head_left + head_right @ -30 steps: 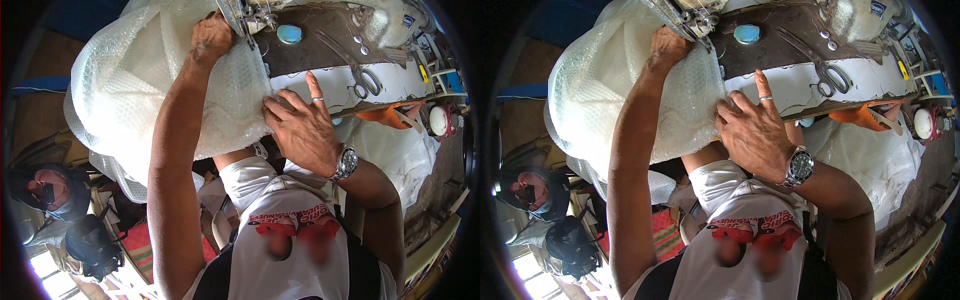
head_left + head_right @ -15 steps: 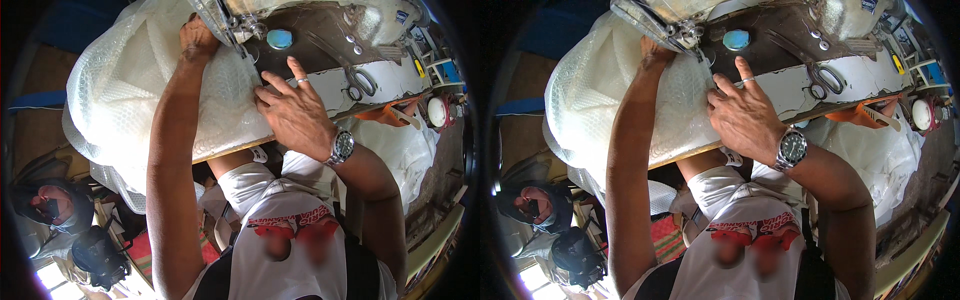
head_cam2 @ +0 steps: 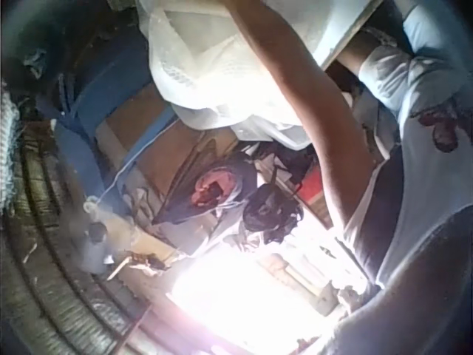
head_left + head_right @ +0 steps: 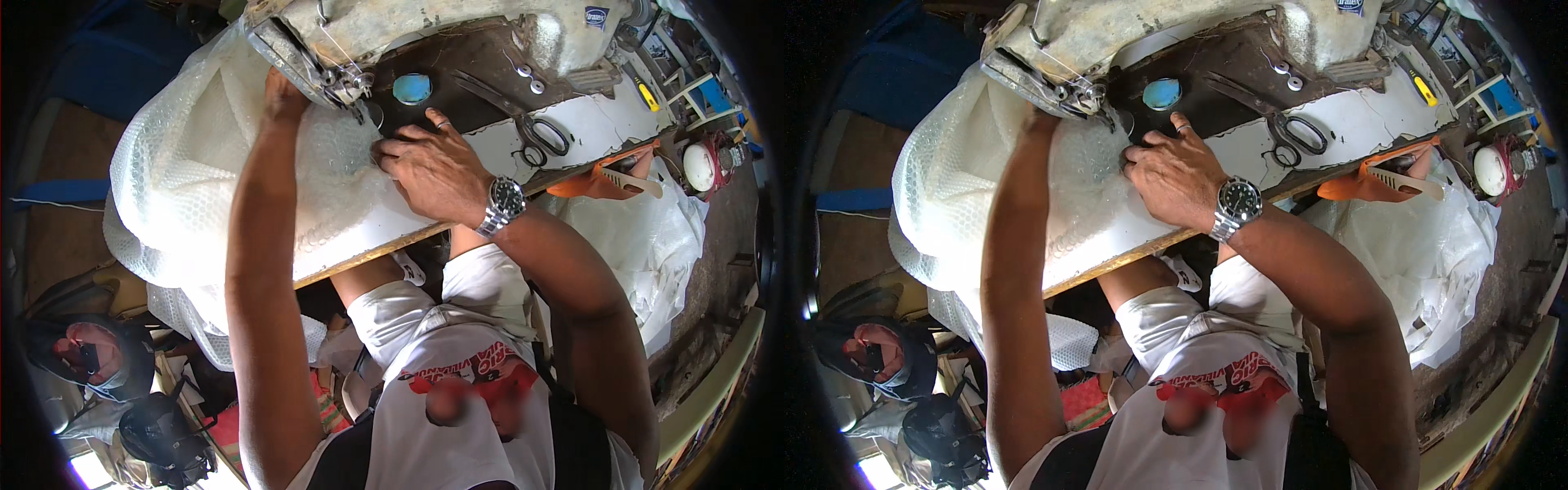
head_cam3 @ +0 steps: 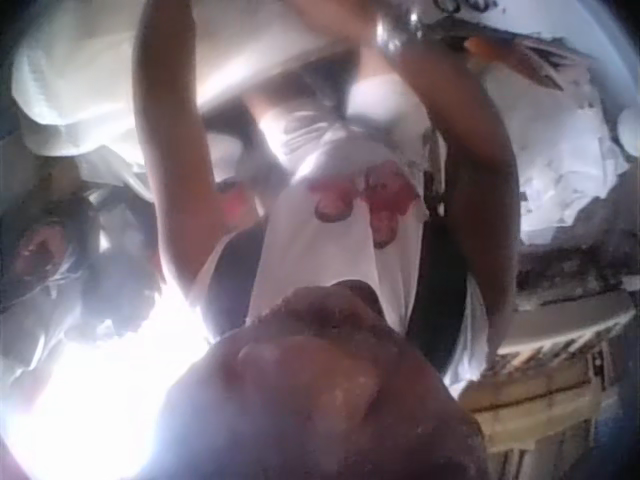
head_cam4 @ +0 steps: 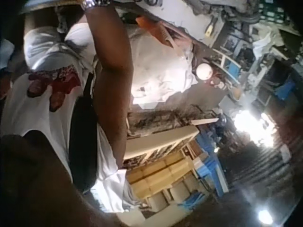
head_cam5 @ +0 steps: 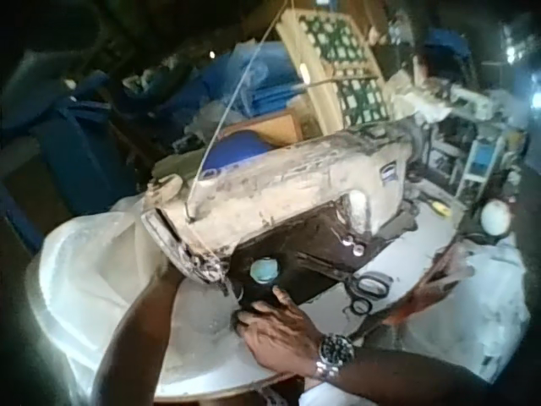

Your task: Sewing pieces of bubble wrap together using an industrial sewing machine.

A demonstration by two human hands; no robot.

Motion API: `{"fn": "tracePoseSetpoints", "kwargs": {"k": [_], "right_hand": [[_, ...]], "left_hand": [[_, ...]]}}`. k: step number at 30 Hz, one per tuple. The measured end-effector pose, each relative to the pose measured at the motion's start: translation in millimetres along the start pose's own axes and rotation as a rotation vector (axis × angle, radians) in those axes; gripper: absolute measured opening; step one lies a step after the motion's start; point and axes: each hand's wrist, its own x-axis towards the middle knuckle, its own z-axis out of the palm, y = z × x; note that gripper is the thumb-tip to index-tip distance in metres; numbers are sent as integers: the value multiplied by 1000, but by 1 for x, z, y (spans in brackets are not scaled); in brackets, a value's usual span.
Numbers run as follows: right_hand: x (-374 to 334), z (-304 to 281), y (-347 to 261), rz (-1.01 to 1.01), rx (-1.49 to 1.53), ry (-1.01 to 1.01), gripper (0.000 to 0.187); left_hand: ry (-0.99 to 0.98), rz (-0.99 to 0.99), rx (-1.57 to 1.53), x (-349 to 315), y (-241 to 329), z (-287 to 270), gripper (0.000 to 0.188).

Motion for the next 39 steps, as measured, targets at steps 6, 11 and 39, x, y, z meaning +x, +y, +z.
{"fn": "tracePoseSetpoints", "kwargs": {"k": [6,11,39], "right_hand": [[-18,11,15,-128,198,305,29],[-57,2,20,-24,474,391,26],[-41,5,-39,-118,182,346,42]], "left_hand": [[-308,-64,-110,-47,110,-178,25],[-156,11,-322,-170,255,-216,31],[-121,-319,139,-200,118,-175,33]]}}
